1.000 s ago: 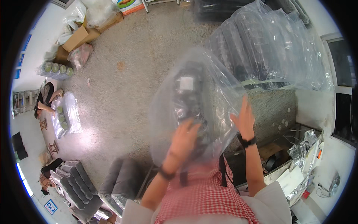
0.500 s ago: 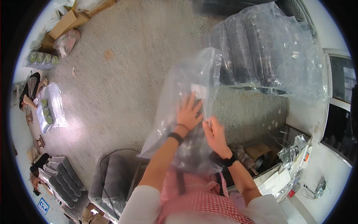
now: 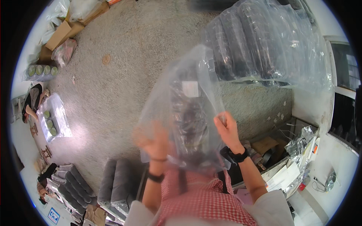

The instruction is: The person places items into large plastic bags and seals the bags using a tape dispenser by hand.

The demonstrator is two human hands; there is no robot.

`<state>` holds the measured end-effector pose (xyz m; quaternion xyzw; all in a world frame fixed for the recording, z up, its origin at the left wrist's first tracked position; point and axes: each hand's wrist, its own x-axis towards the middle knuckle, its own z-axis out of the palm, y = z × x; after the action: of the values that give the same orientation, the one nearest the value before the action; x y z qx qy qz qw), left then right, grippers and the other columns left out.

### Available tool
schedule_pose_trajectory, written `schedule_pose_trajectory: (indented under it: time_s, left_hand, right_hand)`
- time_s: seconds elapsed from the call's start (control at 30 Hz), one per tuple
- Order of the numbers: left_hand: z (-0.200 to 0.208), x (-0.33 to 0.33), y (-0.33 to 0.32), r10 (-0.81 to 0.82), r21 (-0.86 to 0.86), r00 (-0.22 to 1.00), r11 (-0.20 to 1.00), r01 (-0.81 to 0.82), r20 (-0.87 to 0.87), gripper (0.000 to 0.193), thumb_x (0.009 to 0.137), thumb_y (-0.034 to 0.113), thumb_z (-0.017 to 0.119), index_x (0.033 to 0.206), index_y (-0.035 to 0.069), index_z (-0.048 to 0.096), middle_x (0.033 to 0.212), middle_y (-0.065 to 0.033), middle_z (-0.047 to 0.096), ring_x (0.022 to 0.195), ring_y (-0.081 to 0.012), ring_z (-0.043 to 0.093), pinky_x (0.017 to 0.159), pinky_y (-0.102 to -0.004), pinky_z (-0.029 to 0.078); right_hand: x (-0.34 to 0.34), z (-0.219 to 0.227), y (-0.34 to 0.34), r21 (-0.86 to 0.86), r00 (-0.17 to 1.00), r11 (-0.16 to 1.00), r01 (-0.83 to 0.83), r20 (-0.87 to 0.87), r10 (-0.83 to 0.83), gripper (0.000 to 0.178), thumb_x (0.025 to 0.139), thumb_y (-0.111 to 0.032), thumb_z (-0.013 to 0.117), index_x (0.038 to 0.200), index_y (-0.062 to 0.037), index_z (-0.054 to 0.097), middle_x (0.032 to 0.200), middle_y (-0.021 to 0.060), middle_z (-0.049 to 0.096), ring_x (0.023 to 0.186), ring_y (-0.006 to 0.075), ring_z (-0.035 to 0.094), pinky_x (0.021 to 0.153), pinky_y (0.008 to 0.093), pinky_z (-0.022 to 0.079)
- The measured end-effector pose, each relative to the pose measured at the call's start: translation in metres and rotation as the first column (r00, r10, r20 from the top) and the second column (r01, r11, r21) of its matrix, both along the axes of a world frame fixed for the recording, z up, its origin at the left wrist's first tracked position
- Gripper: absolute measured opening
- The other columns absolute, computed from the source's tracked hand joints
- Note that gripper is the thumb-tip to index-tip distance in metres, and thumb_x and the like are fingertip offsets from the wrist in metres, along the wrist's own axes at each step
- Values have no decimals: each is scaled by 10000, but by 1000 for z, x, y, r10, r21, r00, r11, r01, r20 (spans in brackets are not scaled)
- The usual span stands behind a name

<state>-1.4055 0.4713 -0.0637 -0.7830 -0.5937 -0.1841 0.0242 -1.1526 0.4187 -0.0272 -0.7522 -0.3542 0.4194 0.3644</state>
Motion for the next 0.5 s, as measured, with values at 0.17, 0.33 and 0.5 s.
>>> schedule_pose_trajectory:
  time_s: [0.17, 0.33, 0.5]
  left_hand:
    - [-16, -123, 8, 352, -652, 924, 737, -176, 149, 223, 757, 187, 712, 922, 46, 661, 799, -126, 653, 824, -236, 649, 713, -399, 506]
    - [-26, -173, 17, 357, -626, 934, 734, -264, 25, 117, 768, 148, 658, 816, 45, 632, 674, -82, 650, 645, -265, 648, 575, -369, 499]
    - [-13, -108, 47, 164, -457, 969, 859, -233, -185, 431, 761, 65, 637, 1178, 110, 538, 1141, -109, 588, 1048, -303, 556, 839, -418, 430]
  right_hand:
    - [17, 8, -4, 11, 1000, 1000, -2, -25, 2, 102, 890, -137, 592, 910, -45, 553, 532, -45, 379, 488, 29, 332, 432, 232, 273]
    - [107, 0, -32, -130, 815, 990, 58, 579, 28, 185, 858, -114, 620, 1023, -41, 576, 587, 72, 562, 522, 192, 544, 507, 340, 422]
    - [16, -2, 3, 68, 671, 841, -537, 639, 377, 343, 827, -97, 613, 1163, -46, 571, 1156, 182, 575, 1027, 332, 569, 833, 381, 478]
